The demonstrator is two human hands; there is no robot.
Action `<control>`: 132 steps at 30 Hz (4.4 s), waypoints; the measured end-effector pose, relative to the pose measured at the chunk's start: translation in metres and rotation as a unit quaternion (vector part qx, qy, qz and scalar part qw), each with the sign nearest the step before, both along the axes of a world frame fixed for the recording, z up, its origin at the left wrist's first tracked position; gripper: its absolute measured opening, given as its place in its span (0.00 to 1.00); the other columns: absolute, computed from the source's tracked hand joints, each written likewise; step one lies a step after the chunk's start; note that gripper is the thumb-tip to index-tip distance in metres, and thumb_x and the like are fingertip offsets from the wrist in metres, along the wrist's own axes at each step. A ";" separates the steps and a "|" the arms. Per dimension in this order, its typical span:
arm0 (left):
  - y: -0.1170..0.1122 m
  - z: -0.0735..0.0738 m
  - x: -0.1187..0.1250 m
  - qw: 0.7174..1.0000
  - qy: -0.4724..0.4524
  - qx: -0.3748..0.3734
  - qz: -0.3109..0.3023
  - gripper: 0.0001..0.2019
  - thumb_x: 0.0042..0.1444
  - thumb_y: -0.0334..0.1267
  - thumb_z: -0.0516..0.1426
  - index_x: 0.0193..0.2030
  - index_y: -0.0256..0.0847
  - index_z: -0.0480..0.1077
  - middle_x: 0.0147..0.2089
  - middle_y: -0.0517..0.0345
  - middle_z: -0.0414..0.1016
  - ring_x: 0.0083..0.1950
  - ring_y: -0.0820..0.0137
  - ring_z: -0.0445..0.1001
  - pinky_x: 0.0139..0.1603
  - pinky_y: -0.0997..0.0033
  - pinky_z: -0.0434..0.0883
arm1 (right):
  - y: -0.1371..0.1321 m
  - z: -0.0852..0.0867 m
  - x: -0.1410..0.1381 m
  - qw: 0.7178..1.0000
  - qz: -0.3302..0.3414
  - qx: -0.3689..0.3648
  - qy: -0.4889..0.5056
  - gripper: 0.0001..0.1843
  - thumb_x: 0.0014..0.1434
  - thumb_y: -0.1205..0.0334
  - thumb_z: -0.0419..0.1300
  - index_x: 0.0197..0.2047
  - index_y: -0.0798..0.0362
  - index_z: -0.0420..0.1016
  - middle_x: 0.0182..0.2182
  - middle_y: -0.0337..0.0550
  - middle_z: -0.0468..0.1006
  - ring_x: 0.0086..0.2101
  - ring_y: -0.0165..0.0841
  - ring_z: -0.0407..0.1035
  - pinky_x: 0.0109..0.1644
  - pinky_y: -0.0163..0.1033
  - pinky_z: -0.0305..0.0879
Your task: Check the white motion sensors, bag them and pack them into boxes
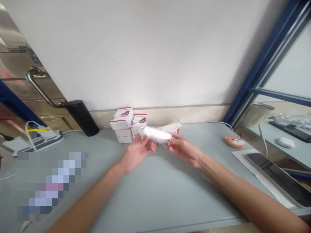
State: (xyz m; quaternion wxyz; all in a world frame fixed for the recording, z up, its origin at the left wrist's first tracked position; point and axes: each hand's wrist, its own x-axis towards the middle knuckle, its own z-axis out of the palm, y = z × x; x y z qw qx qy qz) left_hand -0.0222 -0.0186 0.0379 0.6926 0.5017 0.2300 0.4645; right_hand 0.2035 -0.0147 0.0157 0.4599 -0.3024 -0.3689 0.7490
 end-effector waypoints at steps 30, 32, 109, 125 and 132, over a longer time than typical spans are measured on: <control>-0.001 0.003 0.003 0.958 0.236 -0.011 0.163 0.27 0.65 0.67 0.53 0.38 0.41 0.70 0.27 0.59 0.73 0.19 0.73 0.65 0.24 0.69 0.64 | -0.009 0.000 -0.010 0.897 -0.217 0.290 -0.252 0.12 0.67 0.49 0.62 0.40 0.49 0.72 0.37 0.40 0.76 0.30 0.32 0.71 0.36 0.42 0.68; 0.000 0.001 0.001 0.966 0.219 -0.057 0.121 0.27 0.65 0.66 0.51 0.35 0.41 0.69 0.20 0.62 0.67 0.18 0.73 0.62 0.23 0.70 0.62 | -0.008 -0.001 -0.009 0.893 -0.209 0.304 -0.258 0.11 0.67 0.50 0.62 0.42 0.48 0.70 0.36 0.38 0.74 0.30 0.31 0.69 0.35 0.41 0.68; 0.001 -0.007 0.003 0.990 0.044 0.024 0.132 0.33 0.55 0.51 0.71 0.64 0.55 0.64 0.52 0.57 0.78 0.34 0.70 0.77 0.43 0.62 0.74 | -0.006 -0.004 -0.011 0.891 -0.206 0.312 -0.257 0.07 0.72 0.56 0.53 0.40 0.47 0.64 0.31 0.37 0.71 0.33 0.33 0.66 0.37 0.41 0.62; 0.007 -0.012 0.003 0.905 0.284 0.148 0.278 0.28 0.52 0.66 0.66 0.39 0.42 0.66 0.32 0.62 0.74 0.31 0.71 0.70 0.31 0.74 0.64 | 0.011 -0.009 0.007 0.851 -0.193 0.366 -0.324 0.10 0.74 0.54 0.52 0.40 0.47 0.64 0.32 0.38 0.73 0.34 0.34 0.68 0.39 0.40 0.62; 0.006 -0.020 0.001 0.886 0.349 0.148 0.266 0.28 0.65 0.65 0.55 0.57 0.44 0.70 0.30 0.62 0.74 0.29 0.69 0.72 0.30 0.72 0.67 | 0.005 0.001 0.007 0.810 -0.183 0.367 -0.420 0.12 0.72 0.56 0.53 0.35 0.48 0.66 0.31 0.38 0.74 0.30 0.32 0.65 0.35 0.39 0.61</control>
